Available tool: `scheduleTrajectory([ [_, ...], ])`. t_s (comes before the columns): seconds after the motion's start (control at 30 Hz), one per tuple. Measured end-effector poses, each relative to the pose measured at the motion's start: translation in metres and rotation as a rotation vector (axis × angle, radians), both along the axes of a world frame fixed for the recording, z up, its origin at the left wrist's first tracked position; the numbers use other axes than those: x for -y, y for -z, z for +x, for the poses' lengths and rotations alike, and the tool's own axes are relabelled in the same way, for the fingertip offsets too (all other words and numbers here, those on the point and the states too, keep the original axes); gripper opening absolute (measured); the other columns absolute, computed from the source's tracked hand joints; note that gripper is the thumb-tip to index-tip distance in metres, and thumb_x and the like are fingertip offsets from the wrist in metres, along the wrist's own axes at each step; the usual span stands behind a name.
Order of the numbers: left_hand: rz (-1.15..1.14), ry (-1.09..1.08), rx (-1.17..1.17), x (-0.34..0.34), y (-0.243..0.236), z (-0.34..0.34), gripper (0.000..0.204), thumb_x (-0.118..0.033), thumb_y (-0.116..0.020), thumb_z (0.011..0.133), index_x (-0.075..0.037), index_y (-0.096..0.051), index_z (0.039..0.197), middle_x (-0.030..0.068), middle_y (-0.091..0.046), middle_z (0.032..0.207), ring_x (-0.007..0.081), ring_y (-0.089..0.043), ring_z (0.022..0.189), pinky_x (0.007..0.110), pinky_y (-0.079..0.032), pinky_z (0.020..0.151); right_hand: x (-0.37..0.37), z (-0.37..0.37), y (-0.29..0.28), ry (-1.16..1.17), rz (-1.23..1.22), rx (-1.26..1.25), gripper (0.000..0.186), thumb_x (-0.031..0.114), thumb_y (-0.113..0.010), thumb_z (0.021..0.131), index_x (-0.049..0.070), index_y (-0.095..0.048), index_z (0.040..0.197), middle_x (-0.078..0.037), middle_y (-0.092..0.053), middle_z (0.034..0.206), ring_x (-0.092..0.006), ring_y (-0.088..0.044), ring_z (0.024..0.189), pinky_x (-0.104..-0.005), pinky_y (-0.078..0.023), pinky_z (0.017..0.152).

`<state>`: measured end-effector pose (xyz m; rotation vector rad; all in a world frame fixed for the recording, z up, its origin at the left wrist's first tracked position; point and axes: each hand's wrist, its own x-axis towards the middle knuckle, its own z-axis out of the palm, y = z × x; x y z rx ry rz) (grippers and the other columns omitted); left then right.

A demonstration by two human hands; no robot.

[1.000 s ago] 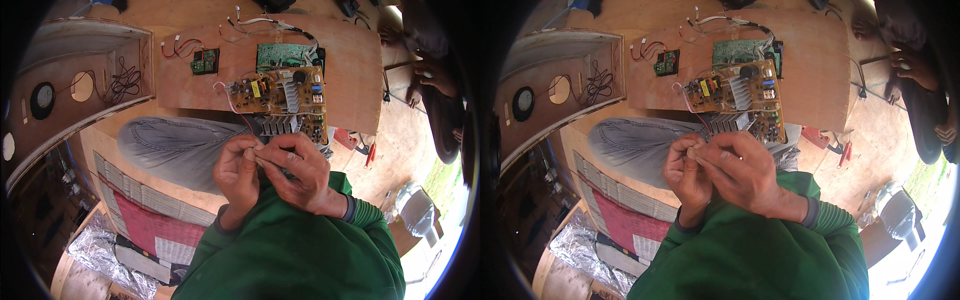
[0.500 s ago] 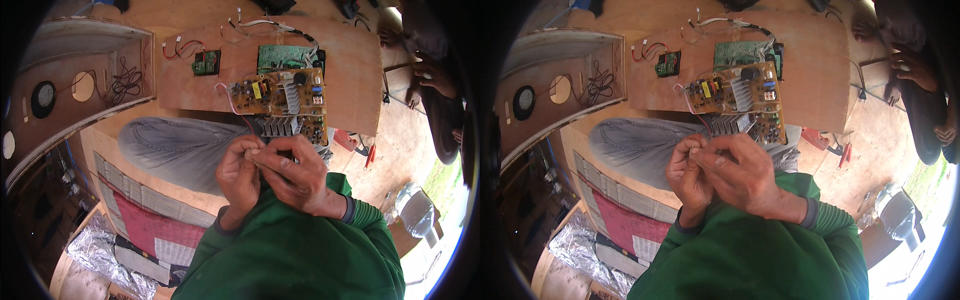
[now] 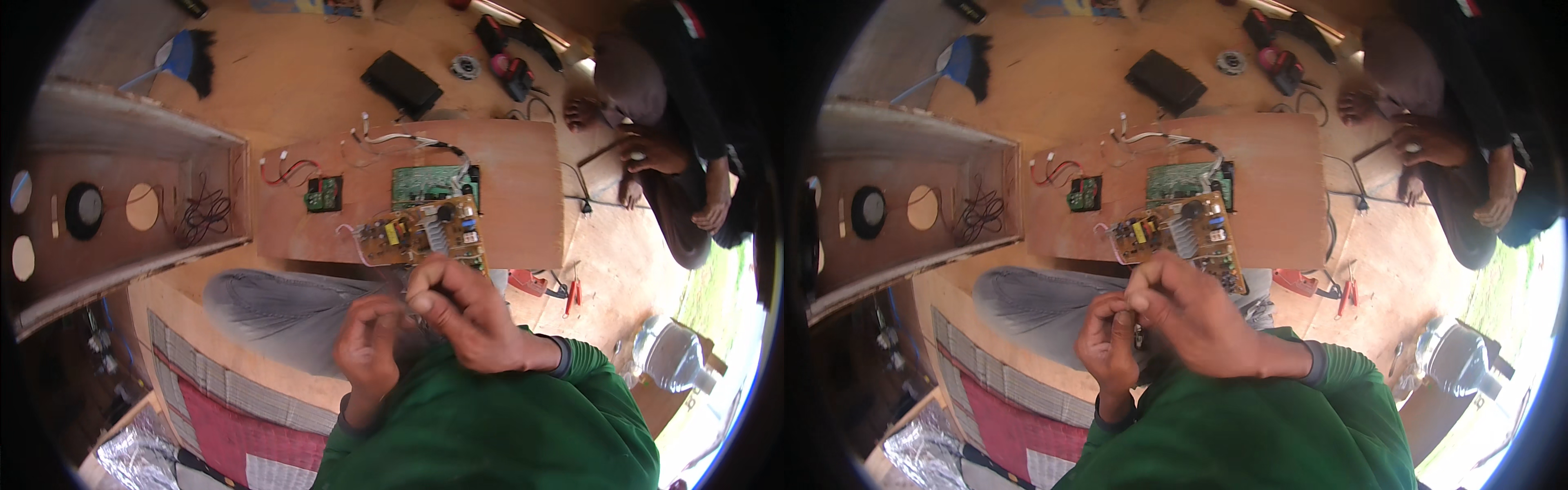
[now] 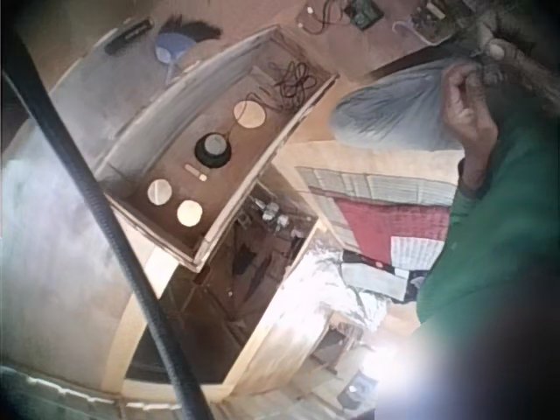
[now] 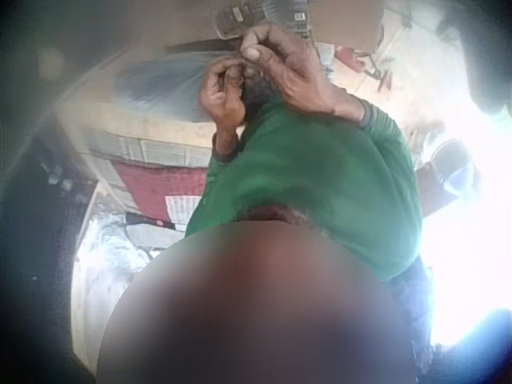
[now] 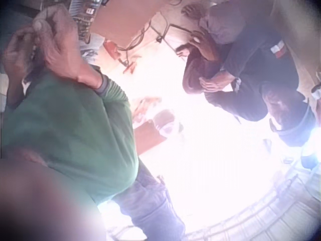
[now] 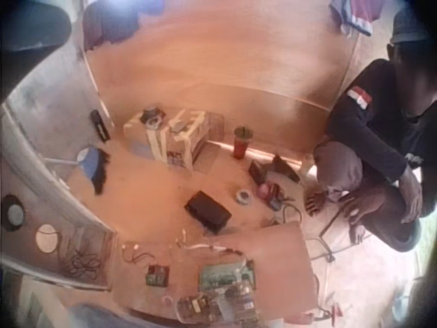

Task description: The person sits on the floor and works on a circuit board, using wire cutters to trim wires and a lighter to heat-shrink insulation. They handle a small circuit board and various wires, stripping and preparing connections.

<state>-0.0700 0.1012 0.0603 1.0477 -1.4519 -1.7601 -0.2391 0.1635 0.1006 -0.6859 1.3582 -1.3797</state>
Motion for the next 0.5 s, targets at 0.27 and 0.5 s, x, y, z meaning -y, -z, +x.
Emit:
scheduleTrajectory([
  [0.27,-0.061,-0.038,0.005,0.017,0.043,0.007,0.017,-0.011,-0.057,0.107,0.004,-0.064,0.112,0.0116,-0.066,0.104,0.0204,-0.064,0.094,0.034,-0.051,0.086,-0.058,-0.05,0.047,0.768,-0.14,-0.854,0.015,-0.001,-0.06,0.105,0.003,-0.052,0.118,-0.015,-0.058,0.1,-0.0263,-0.06,0.087,-0.0383,-0.049,0.077],
  [0.5,-0.1,0.258,0.086,0.044,0.043,0.008,0.016,-0.013,-0.06,0.108,0.002,-0.062,0.113,0.0076,-0.064,0.104,0.0164,-0.06,0.093,0.033,-0.049,0.084,-0.173,-0.031,0.113,1.223,0.25,-0.667,0.01,0.009,-0.053,0.11,0.001,-0.052,0.115,-0.018,-0.061,0.098,-0.0325,-0.062,0.08,-0.0423,-0.05,0.072],
])
